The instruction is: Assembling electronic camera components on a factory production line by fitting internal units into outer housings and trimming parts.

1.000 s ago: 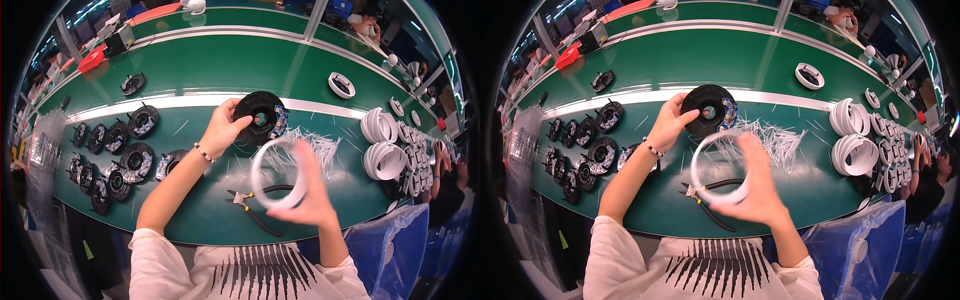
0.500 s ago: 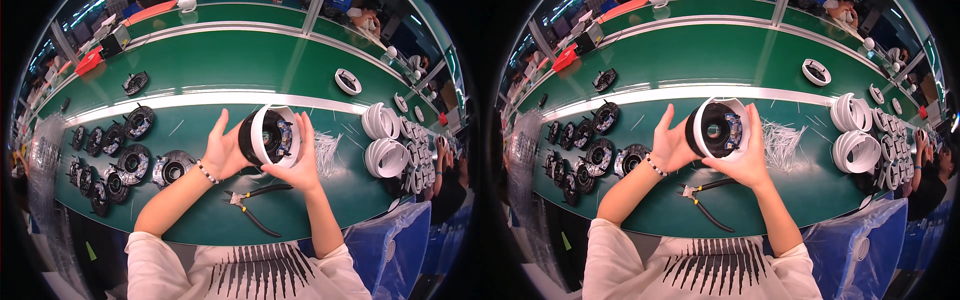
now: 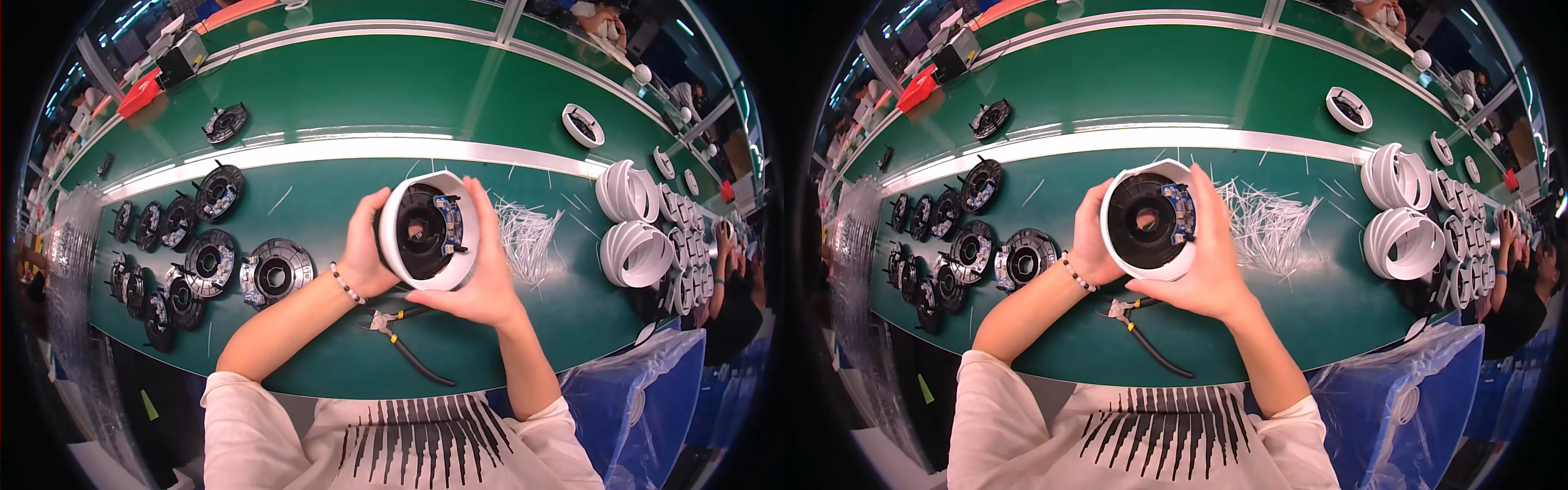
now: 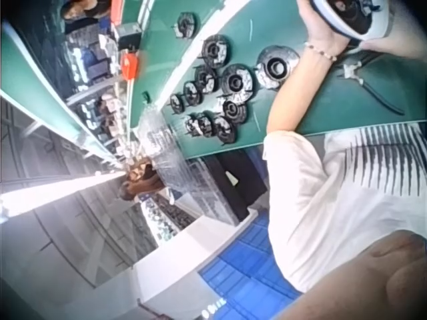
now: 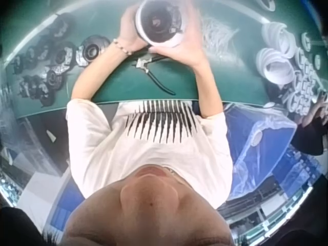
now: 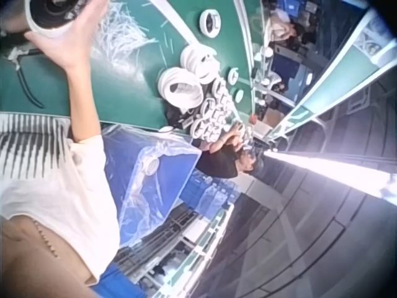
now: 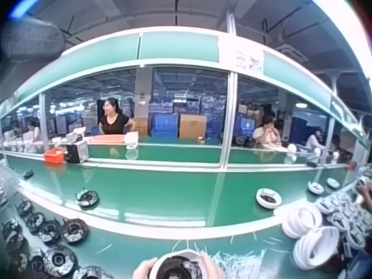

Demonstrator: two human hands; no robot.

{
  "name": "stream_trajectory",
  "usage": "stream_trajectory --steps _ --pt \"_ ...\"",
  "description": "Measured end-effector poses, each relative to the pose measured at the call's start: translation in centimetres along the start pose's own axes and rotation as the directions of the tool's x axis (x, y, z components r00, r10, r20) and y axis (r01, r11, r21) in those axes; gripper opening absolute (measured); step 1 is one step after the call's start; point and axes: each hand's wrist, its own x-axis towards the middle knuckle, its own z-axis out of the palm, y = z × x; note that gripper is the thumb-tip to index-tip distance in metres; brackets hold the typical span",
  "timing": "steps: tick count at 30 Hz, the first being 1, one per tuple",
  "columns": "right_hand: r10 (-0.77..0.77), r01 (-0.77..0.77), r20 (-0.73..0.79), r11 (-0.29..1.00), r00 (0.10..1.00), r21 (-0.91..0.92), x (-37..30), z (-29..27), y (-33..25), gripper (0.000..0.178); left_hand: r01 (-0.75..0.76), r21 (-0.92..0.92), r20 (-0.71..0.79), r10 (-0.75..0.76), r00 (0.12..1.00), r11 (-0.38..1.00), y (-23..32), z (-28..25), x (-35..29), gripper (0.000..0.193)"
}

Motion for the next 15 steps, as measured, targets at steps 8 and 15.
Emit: stream_trajectory --steps 8,15 --pt "0.029 -0.026 0.024 0.992 0.999 -0.121 -0.1 0.1 0.5 0.118 0.097 -0.018 0.08 -0.095 0.992 0.995 0.0 0.9 -0.1 0.071" --pt "-0.037 0.049 0.062 0.978 0.997 -0.204 0.2 -0.2 0.0 0.12 0.118 0.067 0.097 -0.124 0.987 0.991 0.3 -0.2 0.0 0.074"
